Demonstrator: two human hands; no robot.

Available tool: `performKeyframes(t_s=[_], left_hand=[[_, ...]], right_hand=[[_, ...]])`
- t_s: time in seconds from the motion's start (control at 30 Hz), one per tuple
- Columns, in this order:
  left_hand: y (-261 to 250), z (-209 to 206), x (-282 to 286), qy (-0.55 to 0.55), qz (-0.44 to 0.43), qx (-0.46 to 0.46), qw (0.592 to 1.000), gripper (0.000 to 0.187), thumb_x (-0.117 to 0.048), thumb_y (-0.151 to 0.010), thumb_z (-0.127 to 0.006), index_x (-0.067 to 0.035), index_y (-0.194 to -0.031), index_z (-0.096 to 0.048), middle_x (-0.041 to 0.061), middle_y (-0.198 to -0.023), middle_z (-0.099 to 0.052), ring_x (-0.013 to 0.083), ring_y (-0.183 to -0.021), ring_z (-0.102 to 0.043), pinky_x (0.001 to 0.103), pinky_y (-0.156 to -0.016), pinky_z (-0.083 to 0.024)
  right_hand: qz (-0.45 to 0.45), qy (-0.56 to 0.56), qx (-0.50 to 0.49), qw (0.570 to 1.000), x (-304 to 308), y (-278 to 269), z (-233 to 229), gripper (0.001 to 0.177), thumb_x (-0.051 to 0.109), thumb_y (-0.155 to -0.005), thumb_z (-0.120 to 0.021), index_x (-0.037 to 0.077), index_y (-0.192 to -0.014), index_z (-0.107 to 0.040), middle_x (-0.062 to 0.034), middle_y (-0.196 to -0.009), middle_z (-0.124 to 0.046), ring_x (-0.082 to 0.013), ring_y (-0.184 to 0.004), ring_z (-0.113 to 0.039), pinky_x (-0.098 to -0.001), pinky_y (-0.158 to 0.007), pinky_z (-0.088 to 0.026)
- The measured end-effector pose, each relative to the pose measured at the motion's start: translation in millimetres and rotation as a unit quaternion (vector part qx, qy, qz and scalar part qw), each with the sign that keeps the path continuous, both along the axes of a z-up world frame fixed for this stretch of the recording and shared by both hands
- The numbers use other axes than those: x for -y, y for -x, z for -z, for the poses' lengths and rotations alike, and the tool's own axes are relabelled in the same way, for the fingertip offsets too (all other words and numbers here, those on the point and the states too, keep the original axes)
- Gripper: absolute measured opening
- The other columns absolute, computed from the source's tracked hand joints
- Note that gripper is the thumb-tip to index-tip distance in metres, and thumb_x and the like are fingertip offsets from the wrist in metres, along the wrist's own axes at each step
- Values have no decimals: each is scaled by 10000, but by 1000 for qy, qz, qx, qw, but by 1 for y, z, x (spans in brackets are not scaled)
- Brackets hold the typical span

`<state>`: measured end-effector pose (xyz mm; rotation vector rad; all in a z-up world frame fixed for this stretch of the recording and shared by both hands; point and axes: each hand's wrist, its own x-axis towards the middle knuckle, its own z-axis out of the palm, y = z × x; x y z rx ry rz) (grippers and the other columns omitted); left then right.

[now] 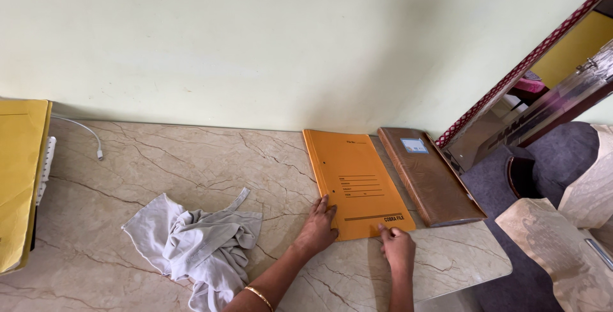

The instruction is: The person wipes several folders and a notebook with a white cloth, flipping them over and stacking them on a desk.

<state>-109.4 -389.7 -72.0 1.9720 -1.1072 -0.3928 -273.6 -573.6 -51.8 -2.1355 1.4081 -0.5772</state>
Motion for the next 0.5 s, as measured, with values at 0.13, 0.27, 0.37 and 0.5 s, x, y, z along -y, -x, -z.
performKeyframes(t_s=[0.13, 0.27, 0.37, 0.5], left_hand=[[1, 1, 1, 2, -13, 1, 1000, 707, -144, -853, -729, 2, -1483, -443, 219, -1669, -151, 375, -1559, -116, 434, -1243, -209], [1, 8, 5, 20, -19, 21, 999, 677, -132, -844, -725, 32, -1451, -473, 272, -1642, -197, 407, -1540, -161, 439, -1240, -232], [-1, 15, 7, 55, -25, 31, 998, 655, -125, -825, -719, 46, -1421, -506, 295, -1619, -247, 426, -1520, -208, 446, -1231, -246], [-1, 20, 10, 73, -30, 36, 996, 610, -108, -806, -716, 53, -1369, -546, 305, -1595, -283, 435, -1510, -229, 451, -1234, -240]], right_hand=[[16, 176, -37, 984, -7, -10, 0, 414, 488, -998, -639, 104, -902, -761, -55, -698, -748, -192, -608, -681, -414, -645, -559], [-233, 133, -88, 959, -11, -41, 9, 525, 484, -973, -562, 160, -1387, -565, -73, -1341, -641, -251, -1119, -648, -385, -939, -538], [-357, 115, -105, 921, 2, -69, 16, 686, 542, -996, -453, 158, -1559, -370, -93, -1617, -386, -268, -1478, -358, -434, -1194, -303], [-385, 95, -150, 906, 27, -128, 19, 806, 694, -980, -255, 195, -1612, -277, -52, -1700, -224, -232, -1579, -155, -466, -1271, -152]])
